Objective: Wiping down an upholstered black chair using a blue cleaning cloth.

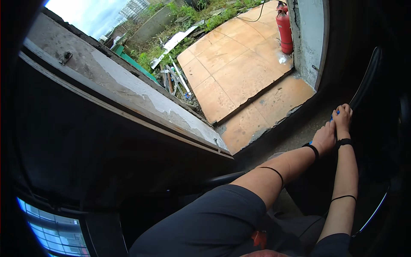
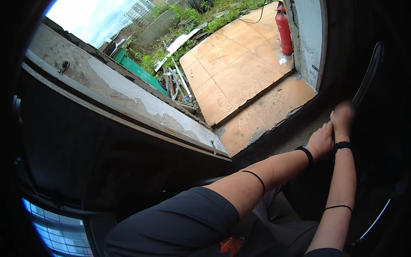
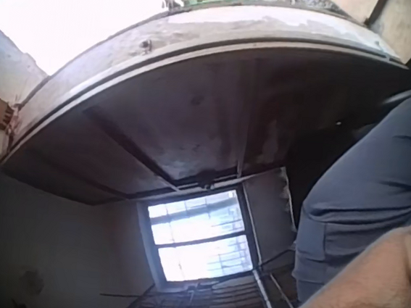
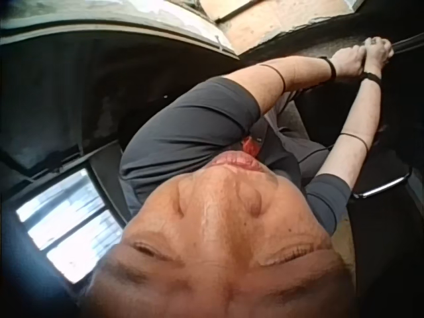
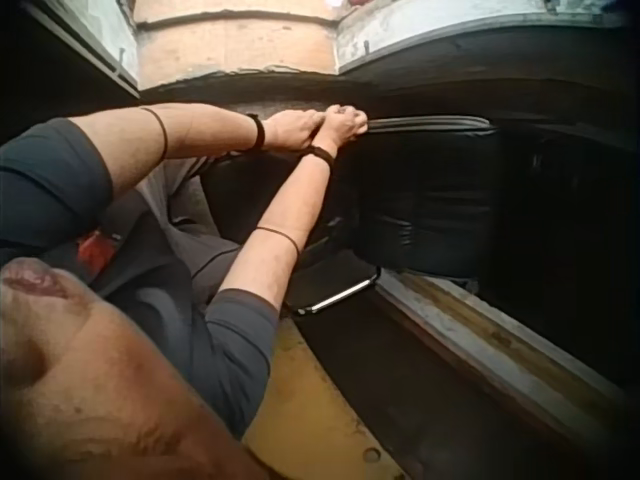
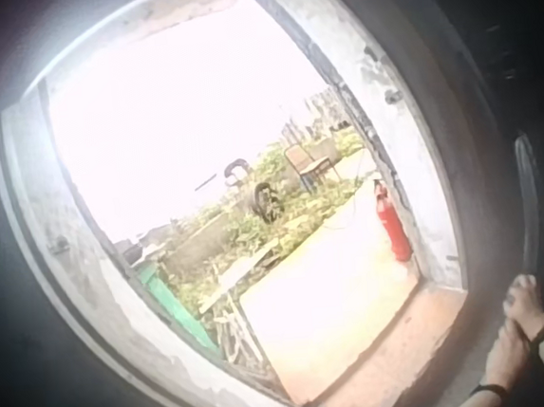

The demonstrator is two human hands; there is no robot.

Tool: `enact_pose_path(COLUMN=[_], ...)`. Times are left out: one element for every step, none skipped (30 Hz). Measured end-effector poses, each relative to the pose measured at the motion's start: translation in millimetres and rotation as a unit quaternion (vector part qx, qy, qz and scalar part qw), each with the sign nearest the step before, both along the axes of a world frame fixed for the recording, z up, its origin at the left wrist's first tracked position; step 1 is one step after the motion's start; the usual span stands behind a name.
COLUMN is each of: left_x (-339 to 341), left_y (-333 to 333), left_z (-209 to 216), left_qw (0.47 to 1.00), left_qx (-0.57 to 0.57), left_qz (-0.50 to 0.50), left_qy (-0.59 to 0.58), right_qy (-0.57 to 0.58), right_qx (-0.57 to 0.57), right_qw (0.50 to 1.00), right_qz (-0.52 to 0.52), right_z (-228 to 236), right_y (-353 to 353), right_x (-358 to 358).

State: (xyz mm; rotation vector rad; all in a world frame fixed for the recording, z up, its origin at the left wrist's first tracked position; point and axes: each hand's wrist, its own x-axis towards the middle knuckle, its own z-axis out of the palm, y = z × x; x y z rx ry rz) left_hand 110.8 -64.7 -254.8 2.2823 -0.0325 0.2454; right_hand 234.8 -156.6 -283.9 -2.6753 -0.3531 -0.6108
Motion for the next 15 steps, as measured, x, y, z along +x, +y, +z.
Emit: enact_pose_path(left_x=[-2.9, -6.5, -9.9, -15.4, -21.0, -26.7, -30.8, -35.4, -38.4, -41.3, -43.2, -42.3, -38.8, -36.2, -35.4], left_y=[2.0, 4.1, 4.5, 5.4, 5.1, 6.3, 7.9, 8.8, 9.1, 9.8, 11.4, 12.7, 13.7, 12.6, 11.2], left_z=[0.3, 0.7, 1.4, 1.0, 0.3, -1.3, -3.1, -3.7, -4.3, -5.5, -5.4, -4.9, -4.1, -3.1, -2.8], left_qw=[1.0, 1.0, 1.0, 1.0, 1.0, 1.0, 0.999, 0.999, 0.999, 0.998, 0.997, 0.997, 0.997, 0.997, 0.997], left_qx=[-0.001, 0.004, 0.009, -0.005, -0.005, -0.015, -0.024, -0.033, -0.033, -0.041, -0.049, -0.048, -0.053, -0.06, -0.058], left_qz=[-0.002, -0.001, 0.001, 0.005, 0.006, 0.01, 0.015, 0.015, 0.017, 0.014, 0.01, 0.012, 0.017, 0.019, 0.018], left_qy=[-0.005, 0.003, 0.012, 0.019, 0.018, 0.02, 0.023, 0.031, 0.034, 0.044, 0.053, 0.055, 0.047, 0.039, 0.041], right_qy=[0.003, 0.007, 0.011, 0.009, 0.002, -0.004, -0.004, -0.003, -0.001, 0.006, 0.008, 0.004, 0.001, 0.007, 0.01], right_qx=[0.003, 0.01, 0.017, 0.016, 0.006, -0.004, -0.004, -0.002, 0.0, 0.007, 0.009, 0.019, 0.029, 0.043, 0.044], right_qw=[1.0, 1.0, 1.0, 1.0, 1.0, 0.999, 0.999, 0.999, 0.999, 0.998, 0.998, 0.998, 0.998, 0.998, 0.998], right_qz=[0.003, 0.0, -0.003, -0.003, 0.022, 0.049, 0.051, 0.049, 0.048, 0.054, 0.056, 0.054, 0.051, 0.049, 0.048], right_z=[-0.6, 0.7, 2.1, 4.7, 4.8, 3.9, 2.0, -3.8, -9.6, -14.9, -14.6, -14.2, -14.2, -17.9, -21.1], right_y=[1.3, 3.7, 5.9, 6.4, 6.6, 7.5, 9.0, 9.1, 8.5, 6.6, 8.3, 9.8, 11.8, 10.2, 7.6], right_x=[-2.7, -9.0, -15.2, -19.6, -23.7, -27.7, -32.2, -36.8, -40.7, -43.1, -43.8, -43.0, -41.6, -36.9, -31.3])
